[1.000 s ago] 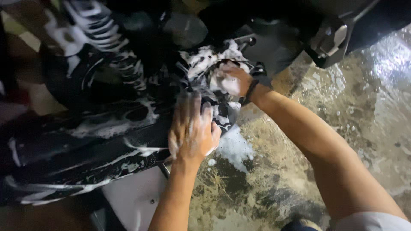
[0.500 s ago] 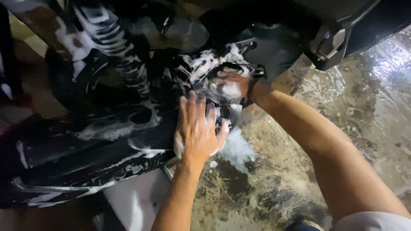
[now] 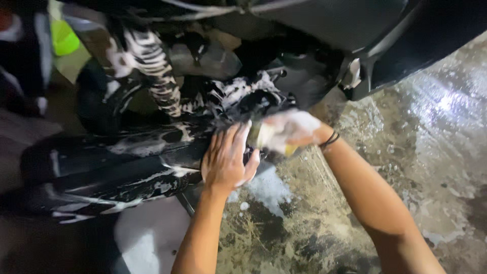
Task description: The person scrubs the lower body and engine area of a black motorcycle using a yellow sponge and soapy water. They repeatedly dip the sponge into a bucket to reapply soap and scrub various parts of the motorcycle's frame and suspension.
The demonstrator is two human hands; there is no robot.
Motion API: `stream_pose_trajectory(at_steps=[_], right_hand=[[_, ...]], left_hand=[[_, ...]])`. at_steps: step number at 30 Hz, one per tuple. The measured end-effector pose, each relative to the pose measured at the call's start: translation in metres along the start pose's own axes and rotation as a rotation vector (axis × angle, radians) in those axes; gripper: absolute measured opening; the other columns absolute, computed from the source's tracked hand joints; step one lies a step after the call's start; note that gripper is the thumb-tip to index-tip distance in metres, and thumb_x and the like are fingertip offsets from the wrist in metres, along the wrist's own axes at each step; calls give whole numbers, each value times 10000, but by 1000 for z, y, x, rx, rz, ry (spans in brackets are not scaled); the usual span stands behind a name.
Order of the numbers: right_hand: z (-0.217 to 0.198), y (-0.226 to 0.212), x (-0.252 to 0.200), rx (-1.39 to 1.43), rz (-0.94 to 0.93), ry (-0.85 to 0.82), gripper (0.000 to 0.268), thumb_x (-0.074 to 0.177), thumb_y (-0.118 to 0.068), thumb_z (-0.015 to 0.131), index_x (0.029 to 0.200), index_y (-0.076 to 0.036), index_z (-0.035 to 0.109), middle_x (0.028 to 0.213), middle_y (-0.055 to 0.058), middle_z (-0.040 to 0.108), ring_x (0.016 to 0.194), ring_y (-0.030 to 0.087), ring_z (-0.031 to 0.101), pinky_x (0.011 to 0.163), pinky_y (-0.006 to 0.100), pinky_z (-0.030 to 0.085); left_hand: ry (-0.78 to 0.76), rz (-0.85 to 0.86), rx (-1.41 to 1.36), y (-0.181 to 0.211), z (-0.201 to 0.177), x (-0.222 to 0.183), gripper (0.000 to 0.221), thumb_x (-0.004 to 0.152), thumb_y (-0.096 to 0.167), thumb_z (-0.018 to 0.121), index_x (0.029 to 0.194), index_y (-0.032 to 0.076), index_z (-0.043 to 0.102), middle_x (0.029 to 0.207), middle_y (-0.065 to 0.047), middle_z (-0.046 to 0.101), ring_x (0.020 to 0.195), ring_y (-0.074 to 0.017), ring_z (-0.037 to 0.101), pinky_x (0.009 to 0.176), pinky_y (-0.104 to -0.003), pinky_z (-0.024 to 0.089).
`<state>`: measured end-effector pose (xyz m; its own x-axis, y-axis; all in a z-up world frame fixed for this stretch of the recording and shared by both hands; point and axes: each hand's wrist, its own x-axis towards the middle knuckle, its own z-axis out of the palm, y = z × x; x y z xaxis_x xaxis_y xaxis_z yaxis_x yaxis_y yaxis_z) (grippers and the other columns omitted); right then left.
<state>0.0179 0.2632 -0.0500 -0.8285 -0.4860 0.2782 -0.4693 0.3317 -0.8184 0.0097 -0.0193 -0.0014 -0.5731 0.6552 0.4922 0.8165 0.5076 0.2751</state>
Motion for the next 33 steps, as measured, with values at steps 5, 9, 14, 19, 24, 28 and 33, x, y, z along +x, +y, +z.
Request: stream_pose_trajectory(at_steps=[5,9,14,19,24,28,33], right_hand=[[34,-68,27,433,440,-230,679,936,-370,729,1400,78,516,1085,129,732,872,186,701,768,327,605],[86,-102,27,447,-146,-669,903,837,-404,739,1586,-58,373,1339,139,660,1055,149,690,897,305,578],[242,-95,61,156,11,-673,877,876,-468,668,1592,-76,348,1414,153,586,1183,219,600,985,412,476],[417,-9,107,-318,27,-654,857,916,-532,597,1598,-93,322,1489,167,512,1311,289,509,1074,518,374],[555,71,127,-837,0,-582,843,955,-596,526,1605,-111,297,1563,182,438,1439,359,419,1162,625,272],[638,106,107,-855,220,-675,840,964,-625,509,1574,-103,264,1610,178,307,1489,363,295,1163,671,212],[665,108,101,-812,308,-656,646,1013,-429,487,1584,-154,362,1671,158,307,1532,360,316,1128,593,365]], left_hand=[[-20,13,-407,11,-31,-57,764,855,303,755,1466,-5,415,1464,-262,487,1305,-409,550,1091,-481,469],[-44,41,-516,0,-57,-134,898,830,320,873,1513,56,352,1454,-194,527,1353,-362,576,1149,-477,484],[-620,-604,-648,-60,-75,-230,1423,579,290,930,1661,145,18,1524,-232,443,1383,-324,490,1112,-412,439],[-493,-490,-53,-151,-21,-358,1045,666,141,872,1522,2,289,1506,-271,442,1394,-390,436,1151,-408,372],[-275,-619,250,-219,47,-476,855,700,33,767,1471,-21,400,1436,-248,523,1323,-387,511,1115,-417,424],[-387,-672,299,-241,93,-553,775,728,55,753,1434,-14,441,1424,-231,539,1295,-376,528,1098,-416,435],[-435,-608,323,-247,145,-597,677,762,82,736,1387,-7,492,1409,-210,559,1260,-364,548,1078,-415,450]])
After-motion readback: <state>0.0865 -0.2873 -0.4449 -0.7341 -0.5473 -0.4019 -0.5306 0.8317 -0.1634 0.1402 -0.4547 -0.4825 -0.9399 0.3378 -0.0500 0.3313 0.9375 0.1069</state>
